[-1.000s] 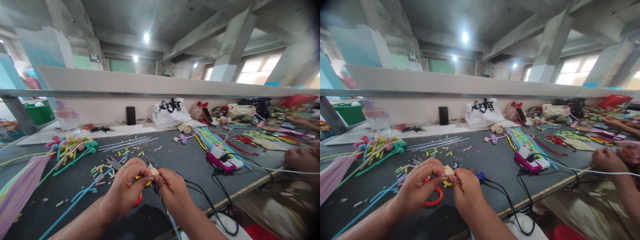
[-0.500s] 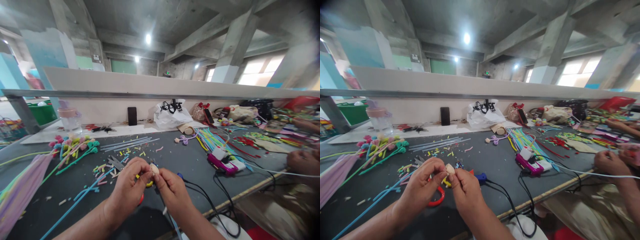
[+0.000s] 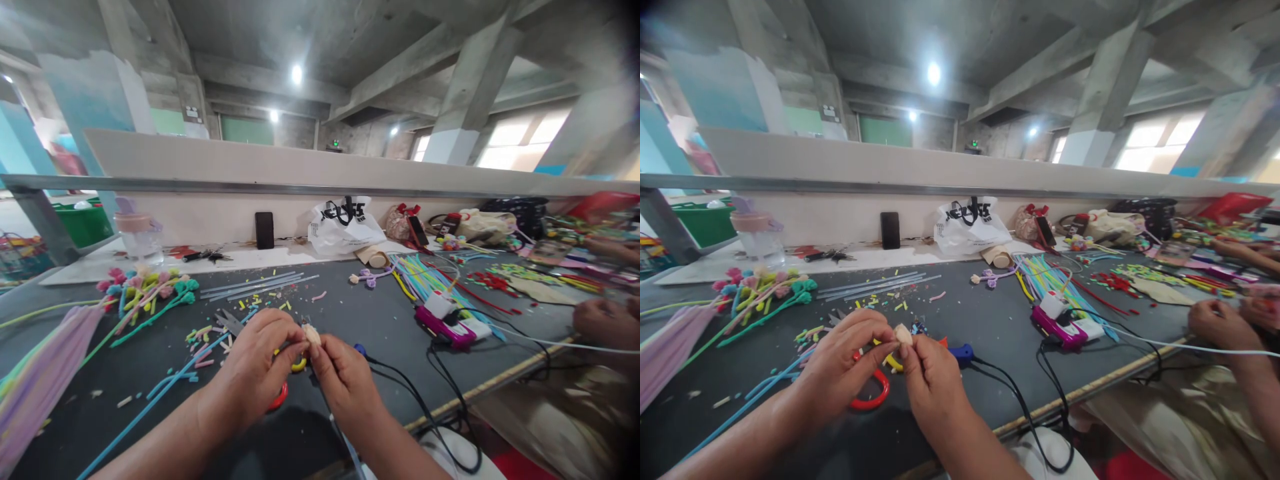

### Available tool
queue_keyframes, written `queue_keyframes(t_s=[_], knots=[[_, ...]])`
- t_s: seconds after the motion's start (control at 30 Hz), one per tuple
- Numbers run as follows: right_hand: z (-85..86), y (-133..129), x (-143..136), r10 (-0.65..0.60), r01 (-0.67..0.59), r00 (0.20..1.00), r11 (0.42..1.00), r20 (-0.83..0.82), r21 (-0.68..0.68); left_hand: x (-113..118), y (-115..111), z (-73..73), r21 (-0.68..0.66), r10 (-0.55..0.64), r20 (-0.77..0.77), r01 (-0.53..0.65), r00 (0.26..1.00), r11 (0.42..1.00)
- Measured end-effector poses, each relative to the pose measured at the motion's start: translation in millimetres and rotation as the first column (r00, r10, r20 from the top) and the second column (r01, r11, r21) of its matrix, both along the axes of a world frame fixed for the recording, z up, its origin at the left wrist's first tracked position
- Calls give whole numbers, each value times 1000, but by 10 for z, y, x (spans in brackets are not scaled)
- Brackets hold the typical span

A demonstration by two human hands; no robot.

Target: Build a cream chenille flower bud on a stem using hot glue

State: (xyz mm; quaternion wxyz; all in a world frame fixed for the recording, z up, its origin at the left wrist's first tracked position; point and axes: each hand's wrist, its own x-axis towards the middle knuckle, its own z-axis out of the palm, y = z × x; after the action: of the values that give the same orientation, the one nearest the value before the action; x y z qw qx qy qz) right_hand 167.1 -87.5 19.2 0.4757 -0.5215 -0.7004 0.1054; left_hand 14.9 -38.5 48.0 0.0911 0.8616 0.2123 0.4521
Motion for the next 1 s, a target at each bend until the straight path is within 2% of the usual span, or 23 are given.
queue_keyframes(t_s=[0.27,0.67,0.9,1.0], knots=[[-48,-5,-4,-74,73,995,997,69,16,-32,-2,-7,48,-14,-75,17,997,999],[-65,-6,-23,-106,102,989,994,103,41,-38,-28,-4,15,-2,-142,4,990,1000],[-51,-37,-41,-95,86,990,993,102,86,-46,-69,-10,160,38,-201,-5,979,987],[-54,-28,-31,-68,61,994,995,91,79,-50,-48,24,91,26,-176,-10,984,996]])
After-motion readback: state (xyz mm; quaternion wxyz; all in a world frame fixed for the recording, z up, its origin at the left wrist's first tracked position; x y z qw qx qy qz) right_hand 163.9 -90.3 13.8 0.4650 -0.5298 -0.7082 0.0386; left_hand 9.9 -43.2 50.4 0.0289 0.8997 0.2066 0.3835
